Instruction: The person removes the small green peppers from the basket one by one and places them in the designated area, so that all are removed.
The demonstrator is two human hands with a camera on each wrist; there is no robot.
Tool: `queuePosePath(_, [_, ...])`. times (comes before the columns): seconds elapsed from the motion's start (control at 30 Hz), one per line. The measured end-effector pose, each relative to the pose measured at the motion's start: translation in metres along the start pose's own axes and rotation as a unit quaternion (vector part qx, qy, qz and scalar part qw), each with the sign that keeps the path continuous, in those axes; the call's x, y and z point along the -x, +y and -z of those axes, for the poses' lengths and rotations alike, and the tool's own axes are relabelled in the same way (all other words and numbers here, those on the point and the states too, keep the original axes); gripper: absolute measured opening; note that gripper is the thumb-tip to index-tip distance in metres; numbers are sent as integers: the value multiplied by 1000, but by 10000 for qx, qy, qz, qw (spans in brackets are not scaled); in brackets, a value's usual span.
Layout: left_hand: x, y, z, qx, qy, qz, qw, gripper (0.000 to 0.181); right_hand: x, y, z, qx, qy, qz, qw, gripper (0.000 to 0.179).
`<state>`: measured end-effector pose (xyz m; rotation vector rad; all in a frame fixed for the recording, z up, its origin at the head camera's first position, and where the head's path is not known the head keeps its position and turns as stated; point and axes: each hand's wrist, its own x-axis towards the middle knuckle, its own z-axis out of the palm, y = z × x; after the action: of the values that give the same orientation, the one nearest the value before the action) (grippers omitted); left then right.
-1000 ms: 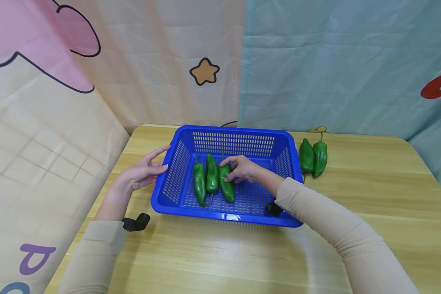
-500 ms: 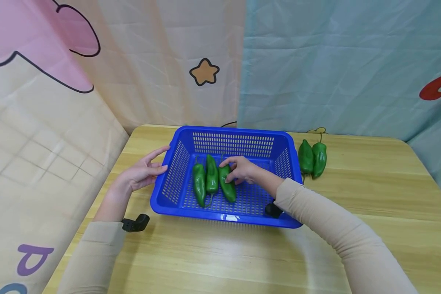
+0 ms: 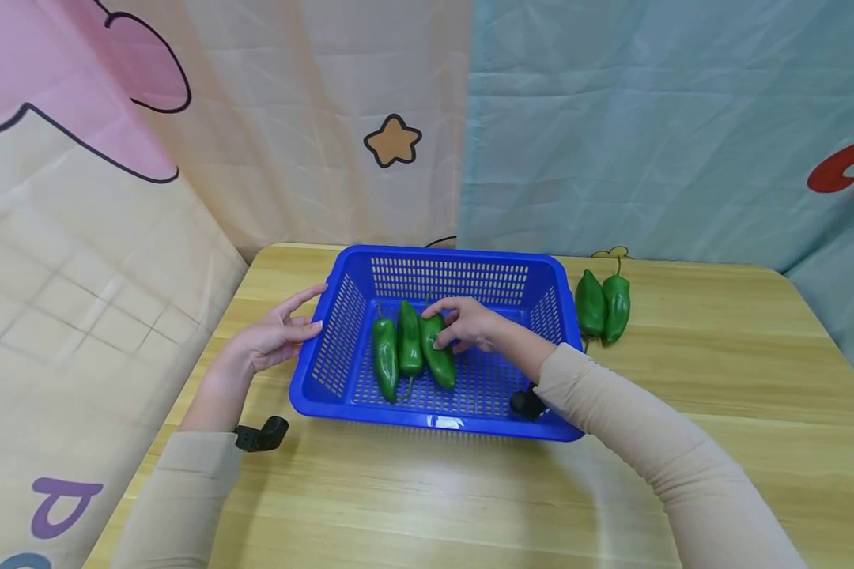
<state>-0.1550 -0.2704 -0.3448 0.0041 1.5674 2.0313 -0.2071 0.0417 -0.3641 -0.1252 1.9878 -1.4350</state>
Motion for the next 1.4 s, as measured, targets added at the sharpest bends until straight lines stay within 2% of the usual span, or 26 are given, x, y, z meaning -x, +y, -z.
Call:
queuePosePath(0.23, [2,1,-2,41,10,52,10000,74,9,-6,8,-340,-273,134,9990,55])
queuePosePath(0.4, [2,1,-2,69,-2,77,9999,74,15,-11,13,-526,-358,275,9976,55])
queuePosePath(0.6, [1,1,-2,79,-3,78,9999,74,19,-16,17,-697,-334,263,9967,56])
queuePosePath(1.0, [1,1,-2,-32,24,55,10000,75,36,-28,29,-751,-428,453,9952,56])
queuePosePath(1.4, [1,1,-1,-62,-100,3,9999,74,59,-39,54,-741,-488,831,9926,57])
